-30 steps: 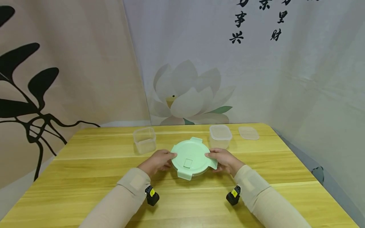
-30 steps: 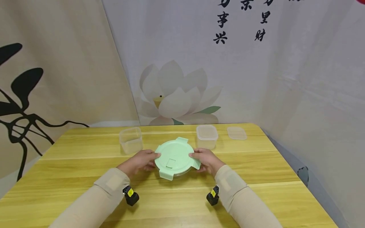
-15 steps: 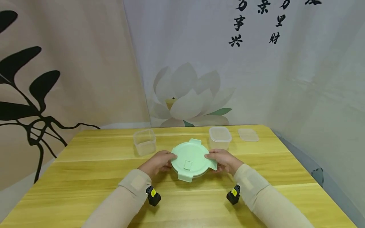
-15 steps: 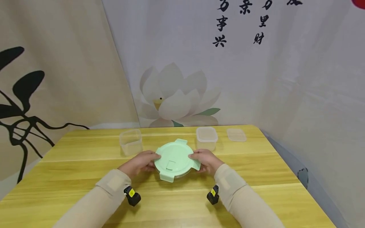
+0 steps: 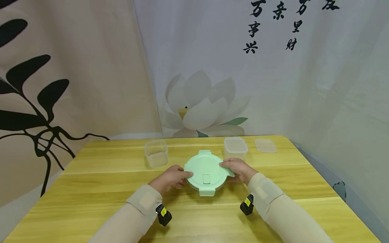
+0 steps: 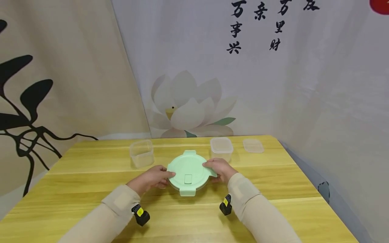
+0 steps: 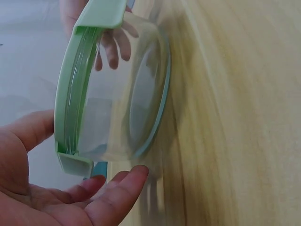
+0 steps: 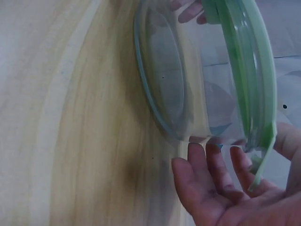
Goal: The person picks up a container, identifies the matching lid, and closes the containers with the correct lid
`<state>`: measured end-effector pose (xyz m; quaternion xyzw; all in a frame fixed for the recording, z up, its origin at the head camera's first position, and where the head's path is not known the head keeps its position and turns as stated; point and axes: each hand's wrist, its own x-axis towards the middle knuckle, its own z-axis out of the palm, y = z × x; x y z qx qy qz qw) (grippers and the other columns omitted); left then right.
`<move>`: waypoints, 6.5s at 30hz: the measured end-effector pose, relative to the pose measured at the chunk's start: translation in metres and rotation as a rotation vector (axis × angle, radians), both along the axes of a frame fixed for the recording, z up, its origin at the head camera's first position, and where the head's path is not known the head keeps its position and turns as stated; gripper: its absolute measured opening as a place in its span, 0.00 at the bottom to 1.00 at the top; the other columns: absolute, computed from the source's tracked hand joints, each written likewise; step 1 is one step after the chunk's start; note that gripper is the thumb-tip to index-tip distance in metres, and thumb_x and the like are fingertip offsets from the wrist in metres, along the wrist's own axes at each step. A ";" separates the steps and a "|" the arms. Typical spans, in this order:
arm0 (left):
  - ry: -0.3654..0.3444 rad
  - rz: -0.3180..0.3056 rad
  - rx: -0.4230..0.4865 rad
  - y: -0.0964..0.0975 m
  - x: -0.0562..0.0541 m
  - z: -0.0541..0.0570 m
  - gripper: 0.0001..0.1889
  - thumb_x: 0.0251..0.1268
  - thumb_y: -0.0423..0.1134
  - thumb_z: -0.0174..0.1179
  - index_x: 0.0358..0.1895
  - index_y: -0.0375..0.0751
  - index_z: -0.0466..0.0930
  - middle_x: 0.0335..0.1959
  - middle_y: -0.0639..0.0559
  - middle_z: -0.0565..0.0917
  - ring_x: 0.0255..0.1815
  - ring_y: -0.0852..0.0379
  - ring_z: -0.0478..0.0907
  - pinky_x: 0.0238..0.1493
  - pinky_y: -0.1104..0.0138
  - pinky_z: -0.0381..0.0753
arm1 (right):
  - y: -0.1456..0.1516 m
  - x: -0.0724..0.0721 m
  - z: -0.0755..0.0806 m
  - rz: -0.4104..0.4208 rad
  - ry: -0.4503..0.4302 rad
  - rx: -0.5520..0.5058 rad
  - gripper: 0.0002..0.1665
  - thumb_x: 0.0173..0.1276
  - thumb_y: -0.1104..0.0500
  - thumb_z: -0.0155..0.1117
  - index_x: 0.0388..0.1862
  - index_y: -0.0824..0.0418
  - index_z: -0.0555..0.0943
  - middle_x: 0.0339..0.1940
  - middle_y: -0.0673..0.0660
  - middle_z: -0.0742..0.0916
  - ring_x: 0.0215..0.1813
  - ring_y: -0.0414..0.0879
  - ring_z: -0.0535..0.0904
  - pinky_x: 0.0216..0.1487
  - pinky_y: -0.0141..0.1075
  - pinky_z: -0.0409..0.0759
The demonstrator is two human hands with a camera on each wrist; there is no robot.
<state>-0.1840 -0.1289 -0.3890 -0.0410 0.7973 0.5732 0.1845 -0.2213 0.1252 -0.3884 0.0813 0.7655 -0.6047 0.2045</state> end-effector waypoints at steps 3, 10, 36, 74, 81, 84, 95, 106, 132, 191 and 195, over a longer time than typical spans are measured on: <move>-0.006 -0.004 0.001 0.000 -0.005 0.000 0.30 0.64 0.41 0.63 0.60 0.24 0.63 0.40 0.39 0.76 0.38 0.47 0.74 0.41 0.57 0.80 | 0.000 0.000 -0.001 0.007 -0.003 0.000 0.22 0.71 0.56 0.58 0.58 0.67 0.73 0.43 0.57 0.81 0.37 0.44 0.79 0.44 0.44 0.83; 0.005 -0.004 -0.022 0.005 -0.021 0.002 0.27 0.62 0.41 0.63 0.60 0.29 0.69 0.41 0.43 0.78 0.33 0.54 0.74 0.36 0.63 0.78 | 0.001 0.004 -0.001 0.012 0.015 0.038 0.24 0.71 0.53 0.60 0.58 0.68 0.74 0.42 0.56 0.82 0.41 0.45 0.79 0.50 0.51 0.81; 0.028 0.004 -0.065 0.014 -0.004 0.006 0.16 0.62 0.39 0.63 0.36 0.36 0.65 0.30 0.46 0.71 0.24 0.54 0.68 0.25 0.67 0.72 | 0.015 0.016 0.004 0.111 0.024 0.063 0.31 0.69 0.56 0.60 0.65 0.68 0.66 0.48 0.61 0.83 0.45 0.51 0.82 0.42 0.47 0.83; 0.022 0.050 -0.006 0.010 -0.031 0.001 0.09 0.71 0.39 0.54 0.43 0.34 0.74 0.38 0.44 0.75 0.30 0.56 0.75 0.32 0.65 0.79 | 0.010 0.026 -0.001 0.056 -0.005 0.023 0.24 0.69 0.52 0.59 0.53 0.70 0.73 0.47 0.62 0.86 0.48 0.54 0.83 0.43 0.50 0.83; 0.018 0.049 -0.007 0.010 -0.029 0.003 0.09 0.72 0.39 0.53 0.42 0.35 0.73 0.37 0.45 0.75 0.29 0.56 0.74 0.30 0.65 0.77 | 0.011 0.032 -0.003 0.070 -0.014 0.009 0.26 0.68 0.51 0.59 0.56 0.70 0.73 0.46 0.62 0.86 0.50 0.56 0.82 0.43 0.51 0.83; 0.013 0.050 -0.006 0.010 -0.027 0.002 0.10 0.72 0.39 0.53 0.44 0.34 0.73 0.38 0.45 0.75 0.30 0.56 0.75 0.31 0.65 0.78 | 0.010 0.032 -0.004 0.067 -0.016 0.005 0.27 0.69 0.50 0.58 0.57 0.69 0.73 0.45 0.61 0.86 0.49 0.56 0.83 0.43 0.50 0.83; 0.016 0.028 0.008 0.006 -0.016 0.000 0.10 0.73 0.39 0.52 0.43 0.34 0.71 0.33 0.47 0.73 0.30 0.55 0.71 0.33 0.65 0.77 | 0.010 0.023 -0.003 0.091 -0.017 -0.035 0.31 0.67 0.46 0.61 0.59 0.67 0.71 0.45 0.61 0.87 0.48 0.55 0.83 0.44 0.49 0.83; 0.027 -0.009 0.042 0.006 -0.004 -0.004 0.19 0.74 0.41 0.51 0.55 0.26 0.68 0.44 0.37 0.77 0.42 0.47 0.80 0.43 0.56 0.83 | 0.007 0.011 -0.007 0.019 -0.011 -0.018 0.23 0.72 0.49 0.55 0.55 0.65 0.74 0.31 0.51 0.85 0.38 0.47 0.83 0.39 0.45 0.83; 0.020 0.011 0.096 0.009 0.009 -0.004 0.20 0.73 0.41 0.53 0.56 0.26 0.64 0.38 0.39 0.76 0.38 0.48 0.79 0.45 0.54 0.82 | -0.003 0.006 -0.003 0.000 0.002 0.025 0.29 0.74 0.49 0.54 0.64 0.69 0.70 0.51 0.63 0.79 0.35 0.44 0.81 0.39 0.42 0.84; 0.169 0.061 -0.169 0.001 -0.007 0.003 0.22 0.65 0.43 0.61 0.50 0.28 0.68 0.47 0.39 0.75 0.47 0.46 0.72 0.48 0.55 0.73 | 0.000 0.017 0.005 0.064 0.066 0.095 0.34 0.70 0.54 0.58 0.68 0.70 0.64 0.37 0.56 0.83 0.34 0.45 0.81 0.37 0.44 0.82; 0.153 0.038 -0.214 0.002 -0.008 0.007 0.24 0.66 0.45 0.60 0.53 0.27 0.68 0.48 0.39 0.75 0.47 0.46 0.72 0.50 0.54 0.74 | 0.004 0.020 0.004 0.079 0.075 0.100 0.31 0.71 0.55 0.59 0.66 0.70 0.66 0.41 0.59 0.84 0.37 0.47 0.83 0.38 0.47 0.83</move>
